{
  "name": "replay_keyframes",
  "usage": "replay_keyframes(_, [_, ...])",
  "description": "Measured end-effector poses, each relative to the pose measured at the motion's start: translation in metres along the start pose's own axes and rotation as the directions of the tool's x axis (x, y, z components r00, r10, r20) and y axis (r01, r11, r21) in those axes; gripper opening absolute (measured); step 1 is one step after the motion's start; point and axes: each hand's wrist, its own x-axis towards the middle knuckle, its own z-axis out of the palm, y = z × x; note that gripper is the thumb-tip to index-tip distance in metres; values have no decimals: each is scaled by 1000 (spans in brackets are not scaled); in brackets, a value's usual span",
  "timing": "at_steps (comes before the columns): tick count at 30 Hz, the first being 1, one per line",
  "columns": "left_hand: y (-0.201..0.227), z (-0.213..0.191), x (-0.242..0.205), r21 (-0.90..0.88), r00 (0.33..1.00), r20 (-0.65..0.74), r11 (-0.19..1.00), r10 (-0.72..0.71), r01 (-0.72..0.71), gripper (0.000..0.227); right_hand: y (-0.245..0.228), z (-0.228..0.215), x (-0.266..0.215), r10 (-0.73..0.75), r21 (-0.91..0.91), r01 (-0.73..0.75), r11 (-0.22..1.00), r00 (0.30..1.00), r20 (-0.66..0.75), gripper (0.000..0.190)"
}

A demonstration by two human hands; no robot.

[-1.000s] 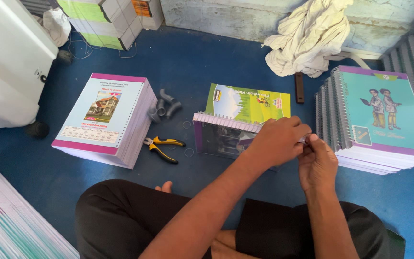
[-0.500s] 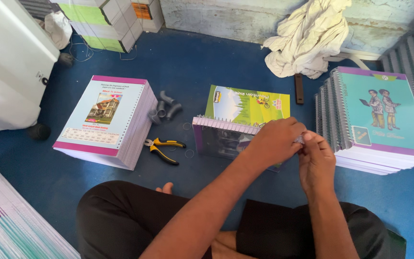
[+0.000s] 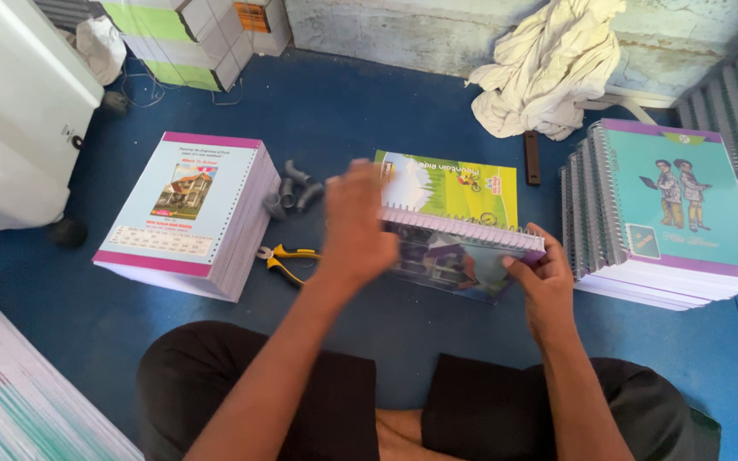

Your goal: The person sits on the floor and assembles spiral-bound notebooks by hand. They align the punched pages, insert a plastic spiral binding wire through the holes, and close the ends to secure the binding. The person handles multiple notebooks and stacks the completed ones.

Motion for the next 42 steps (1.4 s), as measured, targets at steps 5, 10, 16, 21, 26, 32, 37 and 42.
replay_keyframes(5, [-61, -3, -38, -390, 922, 72, 840, -380, 377, 102, 3, 12, -2, -37, -49, 36, 998, 999, -13, 62])
replay_keyframes(10, [-73, 50, -48, -623, 870, 179, 632, -459, 462, 93, 6, 13, -4, -20, -141, 12, 990, 998, -55, 59])
replay_keyframes(16, [-66, 58, -60, -725, 875, 232, 524, -425, 447, 40, 8, 15, -7, -62, -164, 63, 984, 998, 12, 51])
replay_keyframes(21, [-47, 47, -65, -734, 854, 237, 492, -463, 469, 40, 10, 20, -13, -70, -173, 66, 983, 997, -21, 46])
replay_keyframes(26, [-36, 39, -66, -769, 861, 237, 454, -450, 449, 32, 9, 21, -22, -116, -205, 101, 974, 991, -63, 44])
replay_keyframes(32, [-35, 45, -69, -786, 867, 244, 435, -435, 440, 34, 10, 12, -18, -143, -111, 141, 984, 990, -13, 43])
replay_keyframes(37, [-45, 52, -69, -747, 844, 302, 439, -443, 498, 39, 16, 8, -12, -45, -203, 42, 978, 999, -11, 44])
replay_keyframes(42, [-49, 59, -71, -744, 833, 313, 428, -456, 514, 40, 6, 8, -14, -54, -274, 39, 961, 997, -48, 52])
